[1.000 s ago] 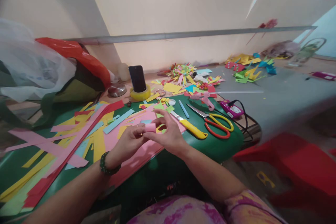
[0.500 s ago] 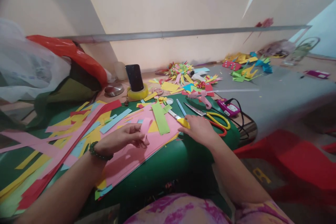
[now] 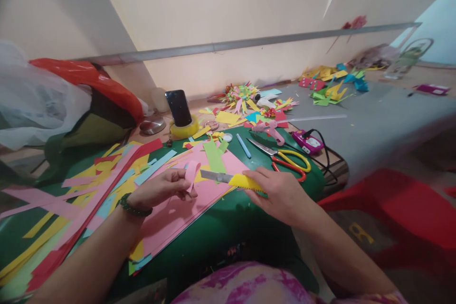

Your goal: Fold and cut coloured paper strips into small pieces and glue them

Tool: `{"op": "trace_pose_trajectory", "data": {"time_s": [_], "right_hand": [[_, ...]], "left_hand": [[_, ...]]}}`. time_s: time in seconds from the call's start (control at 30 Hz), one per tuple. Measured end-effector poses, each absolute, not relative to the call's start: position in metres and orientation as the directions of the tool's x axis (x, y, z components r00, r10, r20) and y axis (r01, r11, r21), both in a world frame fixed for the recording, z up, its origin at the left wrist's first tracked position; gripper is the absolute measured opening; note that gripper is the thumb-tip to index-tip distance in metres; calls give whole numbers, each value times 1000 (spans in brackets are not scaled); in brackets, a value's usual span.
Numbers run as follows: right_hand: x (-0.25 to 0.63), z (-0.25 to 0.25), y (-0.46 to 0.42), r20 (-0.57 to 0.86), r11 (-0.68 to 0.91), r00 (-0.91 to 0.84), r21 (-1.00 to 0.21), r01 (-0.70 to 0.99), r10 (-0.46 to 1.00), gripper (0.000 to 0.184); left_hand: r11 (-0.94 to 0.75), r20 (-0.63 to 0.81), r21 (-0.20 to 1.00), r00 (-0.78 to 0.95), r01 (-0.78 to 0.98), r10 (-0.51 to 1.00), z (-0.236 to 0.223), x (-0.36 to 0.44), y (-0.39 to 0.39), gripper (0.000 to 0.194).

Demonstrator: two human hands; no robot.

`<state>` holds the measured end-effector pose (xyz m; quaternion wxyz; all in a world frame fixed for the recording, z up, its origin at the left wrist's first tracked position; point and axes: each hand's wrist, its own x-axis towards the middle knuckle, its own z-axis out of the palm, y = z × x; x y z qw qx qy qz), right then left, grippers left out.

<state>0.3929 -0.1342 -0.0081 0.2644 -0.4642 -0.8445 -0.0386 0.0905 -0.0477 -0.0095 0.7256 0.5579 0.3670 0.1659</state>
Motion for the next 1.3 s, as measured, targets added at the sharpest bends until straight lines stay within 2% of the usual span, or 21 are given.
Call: {"op": "trace_pose_trajectory", "data": {"time_s": [0.3,0.63,0.73,0.8,0.9,1.0,1.1,1.2,1.3], "right_hand": [[374,-17,-124,550,596,-463,-80,799,695,26],[366,-29,-110,613,558,-497,107,823,615,32],[384,-33,-105,638,465,-433,130,876,637,32],[399,-34,-101,615,365,-357,118,923,703,33],[417,-40,-96,499,244,-256,91,966,828,34],[425,-50,-91,354,195,-201,54,979,913,29],[425,-58,-88,260,213,-216,39,976,941,25],[413,-54,-89,345,251,-242,22,968,907,29],[380,-39,-93,408,400,-348,-47,915,844,31]], "left_hand": [[238,-316,948,679,209,662,-5,97,-55,33],[202,-345,938,696,282,630,-4,102,-60,39],[210,-402,914,698,347,593,-1,97,-57,39],[181,-433,894,683,411,588,5,89,-54,38],[51,-367,871,579,488,728,17,68,-45,30],[-63,-327,743,444,667,834,28,41,-34,21],[-20,-420,619,352,785,836,32,23,-27,16],[43,-515,546,294,837,805,29,17,-23,13],[93,-574,505,254,858,779,25,18,-22,13]]}}
